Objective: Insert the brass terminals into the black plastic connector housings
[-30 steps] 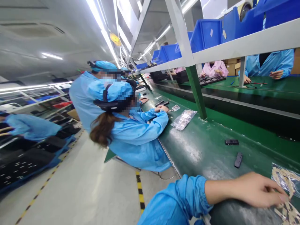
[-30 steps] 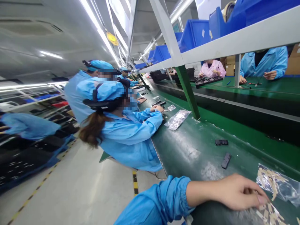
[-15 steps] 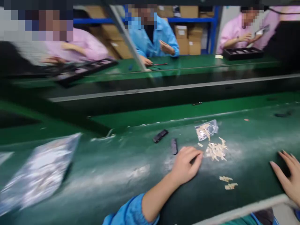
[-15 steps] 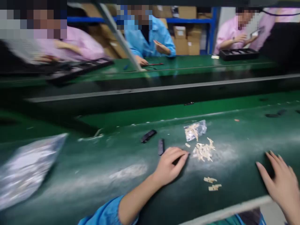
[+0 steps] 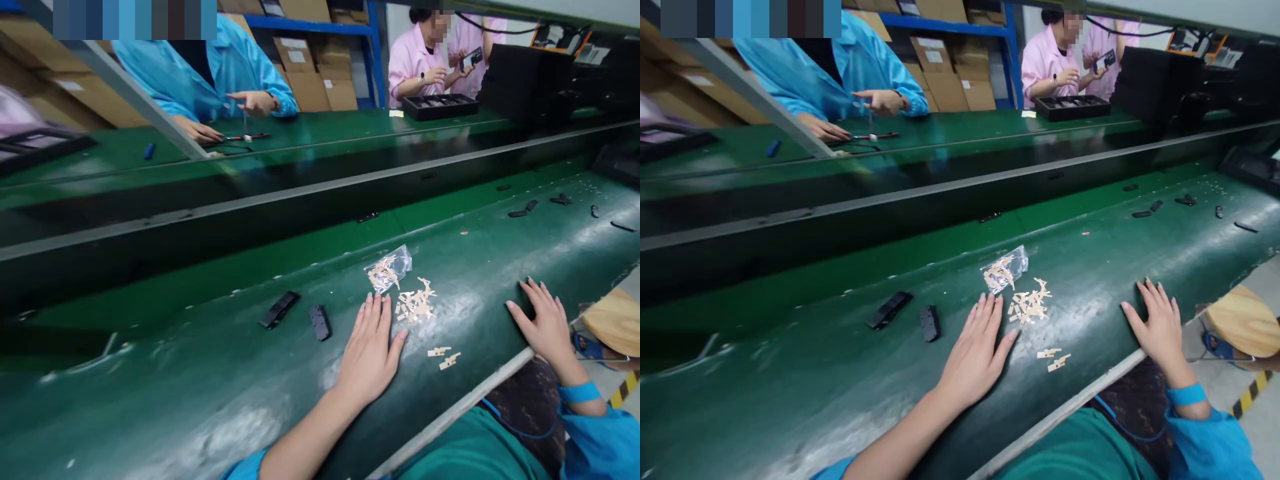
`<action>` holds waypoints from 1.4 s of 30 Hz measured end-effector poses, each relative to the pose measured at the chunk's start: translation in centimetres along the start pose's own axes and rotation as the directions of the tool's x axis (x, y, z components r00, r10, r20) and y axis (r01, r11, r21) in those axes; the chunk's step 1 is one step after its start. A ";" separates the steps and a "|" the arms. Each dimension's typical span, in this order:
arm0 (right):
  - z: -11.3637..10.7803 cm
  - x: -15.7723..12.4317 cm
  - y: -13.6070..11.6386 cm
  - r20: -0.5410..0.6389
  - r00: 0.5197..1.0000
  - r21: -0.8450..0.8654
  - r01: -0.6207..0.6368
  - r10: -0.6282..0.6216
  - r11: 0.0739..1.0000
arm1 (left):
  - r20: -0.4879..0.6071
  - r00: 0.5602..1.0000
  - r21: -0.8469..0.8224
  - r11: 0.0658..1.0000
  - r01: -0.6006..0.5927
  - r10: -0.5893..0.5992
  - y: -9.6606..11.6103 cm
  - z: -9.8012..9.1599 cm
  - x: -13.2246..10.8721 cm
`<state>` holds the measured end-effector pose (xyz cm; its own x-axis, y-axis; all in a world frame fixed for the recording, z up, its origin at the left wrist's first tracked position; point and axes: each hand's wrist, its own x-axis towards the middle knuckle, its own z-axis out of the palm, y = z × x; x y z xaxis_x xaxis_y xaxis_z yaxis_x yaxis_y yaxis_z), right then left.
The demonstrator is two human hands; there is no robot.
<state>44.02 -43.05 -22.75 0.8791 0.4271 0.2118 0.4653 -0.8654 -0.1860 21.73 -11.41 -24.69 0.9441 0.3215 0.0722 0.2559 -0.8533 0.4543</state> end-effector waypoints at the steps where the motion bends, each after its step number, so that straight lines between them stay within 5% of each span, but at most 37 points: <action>1: 0.0 0.0 0.0 0.002 1.000 -0.012 0.012 -0.011 1.000 | 0.014 1.000 -0.012 1.000 -0.003 0.003 0.9 0.2 0.4; 5: -0.1 0.2 0.0 -0.023 0.999 -0.019 0.023 -0.023 1.000 | 0.079 0.993 -0.160 0.984 -0.076 0.090 4.4 0.8 3.0; 8: 0.1 0.3 0.0 -0.032 0.999 0.015 0.022 -0.021 1.000 | -0.029 0.997 -0.282 0.956 -0.080 0.075 5.2 1.0 5.0; 11: 0.2 0.3 0.0 -0.044 0.999 0.058 0.024 -0.021 0.998 | -0.156 0.987 -0.277 0.961 -0.003 -0.042 4.3 0.9 5.8; 14: 0.3 0.3 -0.1 -0.049 0.999 0.090 0.024 -0.020 0.996 | -0.161 0.980 -0.212 0.974 0.082 -0.117 3.3 0.8 5.7; 20: 0.8 0.1 0.1 -0.061 0.998 0.140 0.041 -0.033 0.989 | -0.095 0.995 -0.141 0.990 0.016 -0.030 3.2 1.2 5.4; 27: 0.8 0.3 -0.6 -0.052 0.998 0.156 0.049 -0.041 0.987 | -0.227 0.973 -0.140 0.990 -0.005 -0.028 1.1 0.6 7.8; 29: 0.7 0.6 -0.9 -0.034 0.999 0.170 0.042 -0.037 0.985 | -0.307 0.952 0.025 1.000 -0.012 0.020 0.2 0.3 8.6; 35: 0.8 1.0 -1.3 -0.026 0.999 0.190 -0.015 0.020 0.982 | -0.279 0.957 0.142 0.989 -0.043 0.082 -1.8 0.4 10.2; 42: -0.1 0.0 -1.1 -0.020 1.000 0.177 0.023 -0.020 0.984 | -0.288 0.948 0.107 0.988 -0.109 0.136 -0.9 -0.1 8.9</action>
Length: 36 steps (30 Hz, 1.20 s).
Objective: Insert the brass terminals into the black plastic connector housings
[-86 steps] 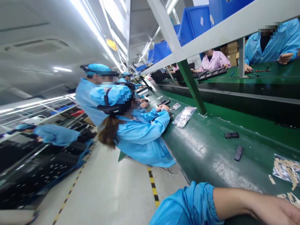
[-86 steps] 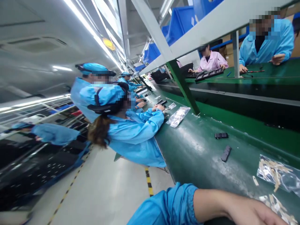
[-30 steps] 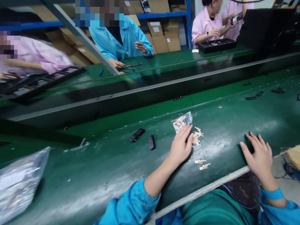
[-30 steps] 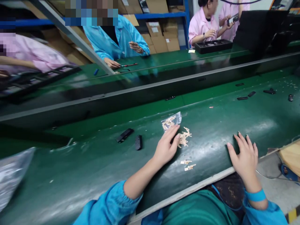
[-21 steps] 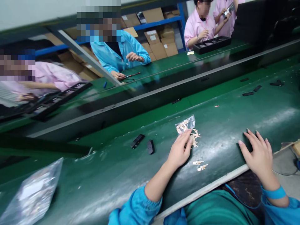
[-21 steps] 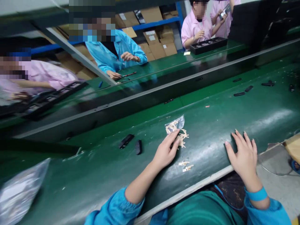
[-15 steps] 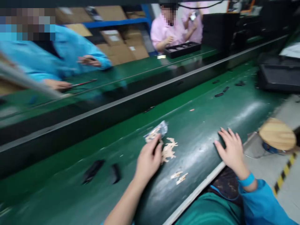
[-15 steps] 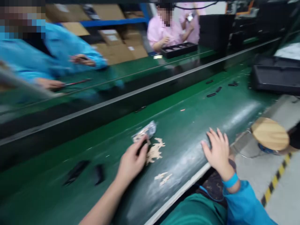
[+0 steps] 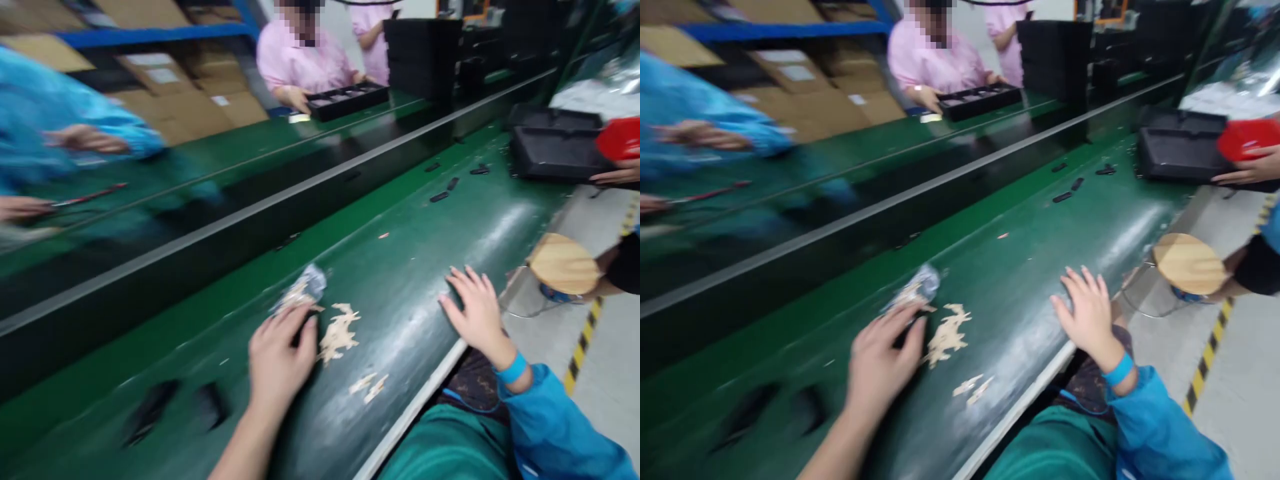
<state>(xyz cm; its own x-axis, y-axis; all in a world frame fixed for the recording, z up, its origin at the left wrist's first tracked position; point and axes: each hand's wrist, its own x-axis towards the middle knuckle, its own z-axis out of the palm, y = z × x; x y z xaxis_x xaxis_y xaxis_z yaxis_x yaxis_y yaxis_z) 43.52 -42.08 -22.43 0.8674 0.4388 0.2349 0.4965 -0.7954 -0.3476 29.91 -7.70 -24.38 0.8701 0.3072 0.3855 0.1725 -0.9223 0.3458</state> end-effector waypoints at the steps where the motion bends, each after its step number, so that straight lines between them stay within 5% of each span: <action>1: 0.0 -0.1 0.2 -0.014 1.000 -0.011 0.002 -0.003 1.000 | 0.021 1.000 0.006 1.000 -0.020 0.020 0.4 -0.3 -0.5; 7: 0.9 -0.3 1.2 -0.076 0.997 -0.028 0.032 -0.034 0.999 | 0.119 0.991 -0.049 0.998 -0.047 0.053 1.9 -0.6 -2.6; 13: 0.5 -0.4 0.9 -0.071 0.997 -0.050 0.017 -0.021 0.999 | 0.135 0.991 -0.018 1.000 0.018 -0.015 2.3 -0.5 -2.0; 19: 0.5 -0.4 0.8 -0.084 0.996 -0.048 0.019 -0.023 0.999 | 0.028 0.998 -0.198 0.979 -0.048 0.054 2.8 -0.7 -2.5; 24: 0.4 -0.4 0.9 -0.081 0.997 -0.037 0.013 -0.016 0.999 | -0.048 0.999 -0.251 0.968 -0.007 -0.005 2.6 0.2 -1.5; 29: 0.1 -0.2 0.7 -0.067 0.998 -0.019 0.004 -0.006 1.000 | 0.009 0.999 -0.257 0.966 0.040 -0.039 3.7 0.0 -0.3; 32: 0.0 -0.2 0.8 -0.061 0.998 -0.005 0.005 -0.006 1.000 | 0.108 0.994 -0.256 0.966 0.023 0.005 6.1 -1.4 -2.5; 36: -0.3 -0.2 0.9 -0.037 0.999 -0.003 0.016 -0.016 1.000 | 0.300 0.948 -0.214 0.976 -0.044 0.108 10.2 -3.1 -8.1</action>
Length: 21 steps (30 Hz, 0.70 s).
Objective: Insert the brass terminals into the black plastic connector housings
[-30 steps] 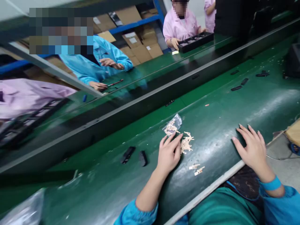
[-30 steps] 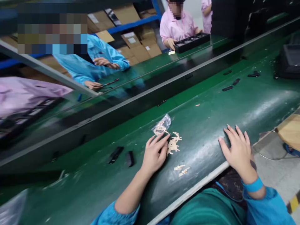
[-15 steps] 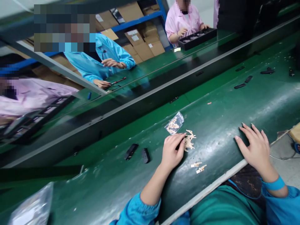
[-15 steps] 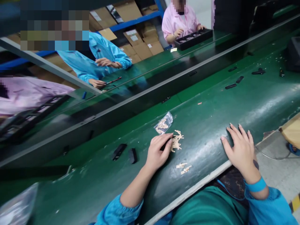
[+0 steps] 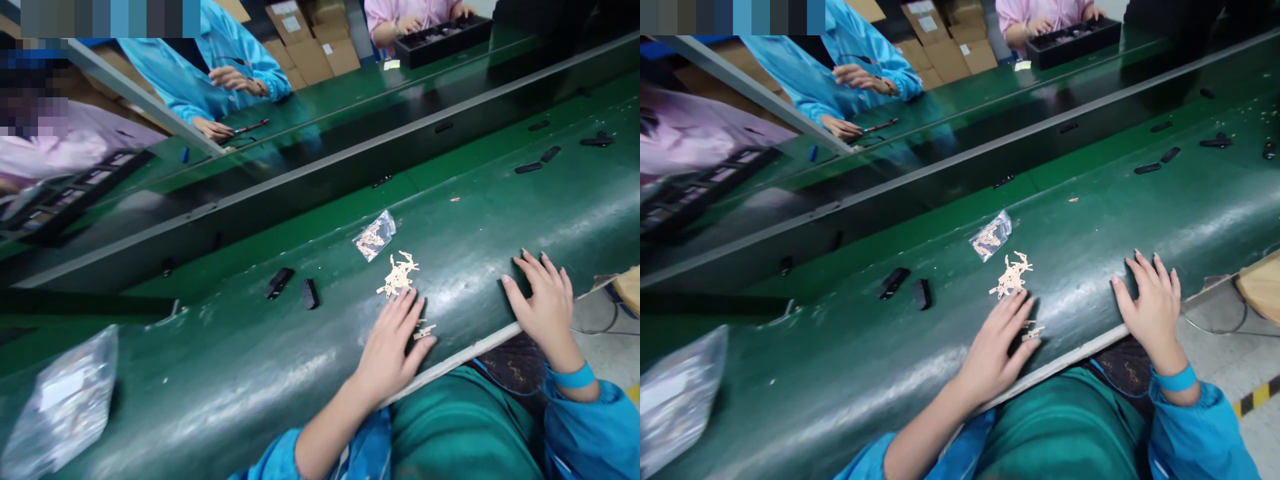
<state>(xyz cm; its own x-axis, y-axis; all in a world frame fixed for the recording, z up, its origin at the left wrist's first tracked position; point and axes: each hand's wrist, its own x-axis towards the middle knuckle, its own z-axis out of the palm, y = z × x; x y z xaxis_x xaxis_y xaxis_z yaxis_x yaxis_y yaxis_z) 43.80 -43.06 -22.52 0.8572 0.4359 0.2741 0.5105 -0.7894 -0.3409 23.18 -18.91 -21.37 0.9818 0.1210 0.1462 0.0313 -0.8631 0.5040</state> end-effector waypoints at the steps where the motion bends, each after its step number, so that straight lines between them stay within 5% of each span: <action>1: -0.2 0.0 -0.1 0.002 1.000 0.011 0.012 -0.012 1.000 | 0.013 1.000 0.014 1.000 0.010 -0.010 0.9 0.4 -1.1; 5: -1.0 1.0 -2.0 0.075 0.967 0.238 0.220 -0.244 0.946 | -0.111 0.962 0.006 0.968 0.251 -0.249 2.9 1.1 -2.5; 10: -1.7 2.6 -6.8 0.297 0.754 0.513 0.391 -0.586 0.764 | -0.092 0.884 -0.061 0.889 0.454 -0.458 3.6 0.6 -0.7; 16: -1.1 2.9 -10.1 0.501 0.469 0.541 0.487 -0.728 0.686 | -0.078 0.875 -0.204 0.866 0.456 -0.479 3.7 0.5 -0.7; 21: -0.2 3.2 -11.0 0.537 0.432 0.537 0.489 -0.725 0.688 | -0.047 0.898 -0.386 0.837 0.388 -0.437 2.4 -0.5 -1.2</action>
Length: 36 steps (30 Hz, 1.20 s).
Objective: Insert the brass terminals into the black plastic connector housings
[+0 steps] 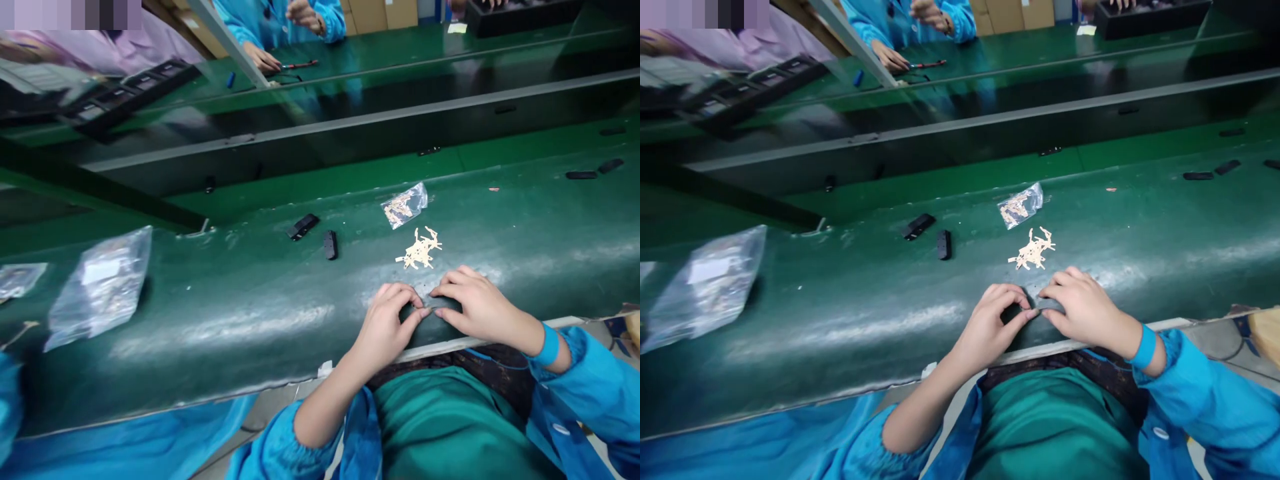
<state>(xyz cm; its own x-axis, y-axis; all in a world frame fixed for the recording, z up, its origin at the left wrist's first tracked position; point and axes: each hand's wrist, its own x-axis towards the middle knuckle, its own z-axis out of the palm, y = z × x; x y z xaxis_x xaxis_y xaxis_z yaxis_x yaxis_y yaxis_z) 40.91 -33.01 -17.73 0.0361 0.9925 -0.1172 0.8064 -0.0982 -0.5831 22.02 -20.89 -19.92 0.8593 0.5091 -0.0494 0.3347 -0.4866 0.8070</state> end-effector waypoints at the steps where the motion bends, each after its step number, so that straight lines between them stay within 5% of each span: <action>1: 0.0 0.2 0.0 -0.008 1.000 0.029 -0.008 0.009 1.000 | 0.008 1.000 -0.045 0.999 0.004 -0.004 -0.2 -0.4 0.1; 5: 0.1 1.1 -0.4 -0.046 0.996 0.253 -0.068 0.082 0.965 | 0.039 0.986 -0.338 0.926 0.167 -0.163 -0.6 -1.6 1.4; 11: -0.4 4.2 -1.5 0.037 0.959 0.715 -0.223 0.281 0.663 | 0.137 0.944 -0.736 0.607 0.300 -0.300 -0.7 -2.8 5.3; 15: -1.8 6.2 -1.3 -0.012 0.961 0.748 -0.176 0.278 0.640 | 0.118 0.955 -0.727 0.632 0.269 -0.271 -0.4 -3.9 7.3; 19: -2.8 7.2 -0.4 0.106 0.948 0.791 -0.264 0.301 0.552 | 0.074 0.982 -0.578 0.794 0.187 -0.176 0.1 -4.8 7.2; 23: -2.9 7.0 0.9 0.070 0.956 0.760 -0.235 0.283 0.606 | 0.082 0.989 -0.451 0.881 0.144 -0.119 -0.6 -5.2 5.8; 26: -2.5 6.0 1.6 0.028 0.958 0.722 -0.216 0.285 0.657 | 0.145 0.989 -0.205 0.979 0.013 0.017 -1.6 -5.2 4.0; 30: -0.8 4.5 0.6 0.166 0.963 0.624 -0.268 0.211 0.734 | 0.181 0.980 0.120 0.988 -0.102 0.079 -2.7 -4.5 1.5; 33: 0.9 3.8 -0.8 0.096 0.989 0.354 -0.137 0.110 0.925 | 0.116 0.992 0.217 0.974 -0.066 0.041 -3.0 -3.7 0.5; 36: 1.6 3.6 -1.5 0.004 1.000 0.044 -0.005 0.004 0.999 | 0.097 0.995 0.240 0.969 -0.058 0.035 -3.0 -3.1 0.1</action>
<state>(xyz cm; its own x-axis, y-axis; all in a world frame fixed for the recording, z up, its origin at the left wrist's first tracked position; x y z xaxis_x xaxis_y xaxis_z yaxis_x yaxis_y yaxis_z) 38.90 -29.46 -18.60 0.0373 0.9917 -0.1232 0.7793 -0.1060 -0.6176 19.91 -17.13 -20.55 0.9040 0.4205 -0.0780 0.3677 -0.6712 0.6436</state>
